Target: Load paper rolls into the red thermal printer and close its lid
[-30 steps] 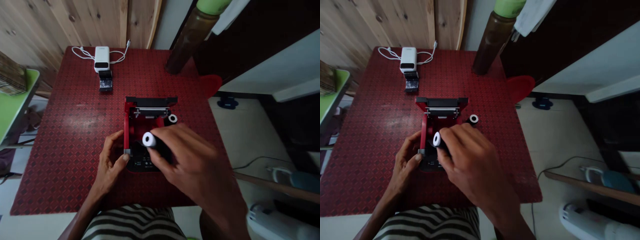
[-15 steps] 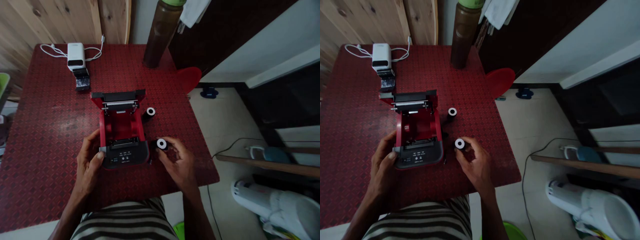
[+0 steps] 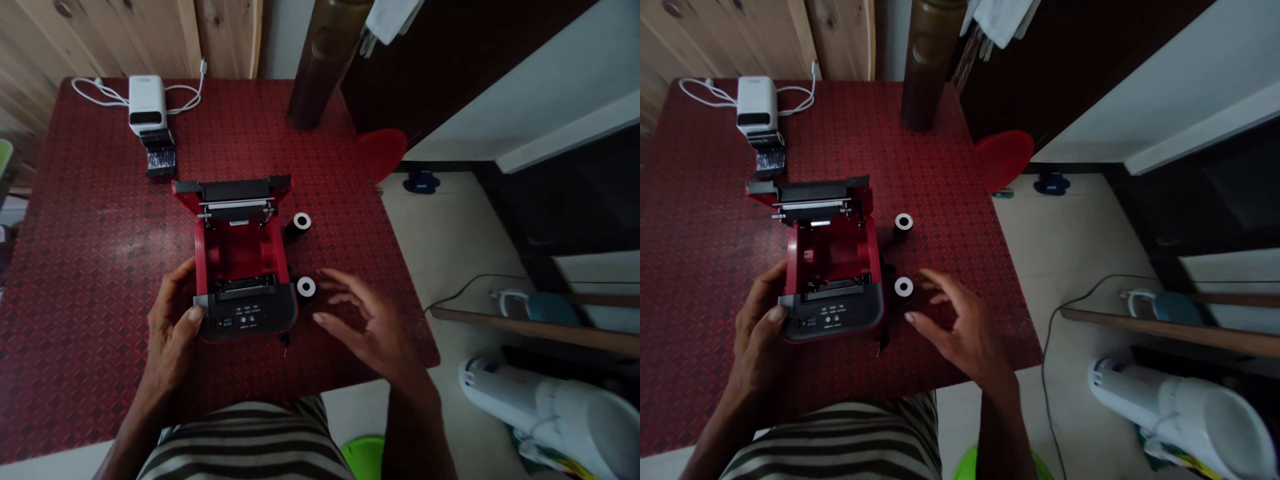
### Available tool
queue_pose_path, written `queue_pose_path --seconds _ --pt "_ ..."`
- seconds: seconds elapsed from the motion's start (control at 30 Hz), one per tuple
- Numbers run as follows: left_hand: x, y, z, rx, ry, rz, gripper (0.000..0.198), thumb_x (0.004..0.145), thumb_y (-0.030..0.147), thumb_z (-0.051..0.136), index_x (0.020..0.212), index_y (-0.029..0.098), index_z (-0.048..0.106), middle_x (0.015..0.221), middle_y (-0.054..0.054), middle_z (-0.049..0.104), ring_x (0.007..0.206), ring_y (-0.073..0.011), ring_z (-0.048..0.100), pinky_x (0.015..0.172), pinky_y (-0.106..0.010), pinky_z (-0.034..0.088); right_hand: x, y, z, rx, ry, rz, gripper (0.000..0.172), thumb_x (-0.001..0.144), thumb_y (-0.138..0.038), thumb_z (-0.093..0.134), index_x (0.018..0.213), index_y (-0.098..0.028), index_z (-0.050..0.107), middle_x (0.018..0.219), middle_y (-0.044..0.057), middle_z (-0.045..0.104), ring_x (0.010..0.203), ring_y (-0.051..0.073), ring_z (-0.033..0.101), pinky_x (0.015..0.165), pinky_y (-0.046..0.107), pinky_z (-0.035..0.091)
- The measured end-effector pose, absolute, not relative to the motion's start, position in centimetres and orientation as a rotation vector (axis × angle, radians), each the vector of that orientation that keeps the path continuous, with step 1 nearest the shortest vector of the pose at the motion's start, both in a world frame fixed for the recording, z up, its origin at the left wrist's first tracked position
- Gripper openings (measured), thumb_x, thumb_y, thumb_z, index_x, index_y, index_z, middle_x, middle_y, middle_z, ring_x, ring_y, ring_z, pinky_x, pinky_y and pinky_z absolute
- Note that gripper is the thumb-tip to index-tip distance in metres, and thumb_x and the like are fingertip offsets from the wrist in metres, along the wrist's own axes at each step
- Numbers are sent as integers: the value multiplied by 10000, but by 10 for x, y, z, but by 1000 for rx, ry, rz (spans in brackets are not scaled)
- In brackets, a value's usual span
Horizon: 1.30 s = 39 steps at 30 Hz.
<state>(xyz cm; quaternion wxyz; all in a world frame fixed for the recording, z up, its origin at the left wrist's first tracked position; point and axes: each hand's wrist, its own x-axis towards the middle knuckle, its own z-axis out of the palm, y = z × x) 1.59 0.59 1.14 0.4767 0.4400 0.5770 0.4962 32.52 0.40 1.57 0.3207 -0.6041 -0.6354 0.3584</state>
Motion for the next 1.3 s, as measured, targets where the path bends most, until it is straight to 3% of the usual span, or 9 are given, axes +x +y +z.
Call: queue_pose_path --seconds 0.2,0.33,0.4,0.53,0.63,0.83,0.97,1.1,1.3 --pt "15 7 10 1119 1426 1221 650 996 641 771 1518 256 729 1371 -96 825 1210 -351 789 978 -439 644 332 58 19 -1537 -1489 872 306 1013 -432 837 1264 -258 808 1203 91 890 1053 249 860 908 429 714" --pt "14 6 11 1168 1467 1185 707 1003 667 749 1539 207 712 1386 -121 812 1234 -363 782 1008 -444 655 311 107 -12 -1568 -1613 774 638 860 -378 927 1451 -250 724 1452 164 814 1270 346 799 1016 541 682" --pt "13 6 10 1181 1472 1180 723 1003 687 740 1532 196 712 1377 -126 812 1223 -359 785 1011 -444 658 301 123 -24 -1557 -1662 733 693 809 -345 944 1456 -253 712 1501 167 790 1318 373 770 1096 590 639" --pt "10 7 6 1204 1466 1202 708 1004 691 741 1514 202 717 1367 -126 814 1188 -343 796 966 -427 659 293 135 -32 -1520 -1699 727 321 874 -345 870 1178 -282 787 1237 99 863 1183 358 781 1111 591 595" --pt "9 7 4 1210 1448 1202 709 1001 690 751 1520 210 717 1361 -119 817 1170 -331 798 954 -422 661 293 133 -30 -1499 -1685 747 201 898 -363 842 1077 -292 787 1129 70 864 1096 335 781 1053 553 603" --pt "9 6 4 1204 1425 1211 647 1016 648 748 1526 250 730 1344 -106 820 1168 -334 796 960 -442 673 306 112 8 -1439 -1548 806 248 964 -439 846 1142 -275 788 1155 41 866 1085 265 803 959 439 648" --pt "9 7 4 1220 1433 1214 657 1020 653 739 1529 237 730 1365 -105 817 1196 -339 785 967 -439 670 307 86 51 -1270 -1340 1108 278 941 -361 954 1160 -302 793 1212 8 889 1136 216 836 961 359 684" --pt "9 5 3 1213 1422 1197 645 1043 650 726 1563 269 712 1412 -92 807 1226 -335 782 1020 -447 656 293 63 75 -1079 -1236 1419 353 951 -312 979 1218 -332 748 1152 -17 906 1005 180 861 849 307 699" --pt "8 2 3 1186 1399 1169 661 1065 639 716 1602 254 684 1472 -105 780 1260 -330 764 1032 -442 644 278 59 77 -1102 -1474 1245 370 861 -330 1054 1129 -311 800 1123 12 880 995 229 825 841 361 684"
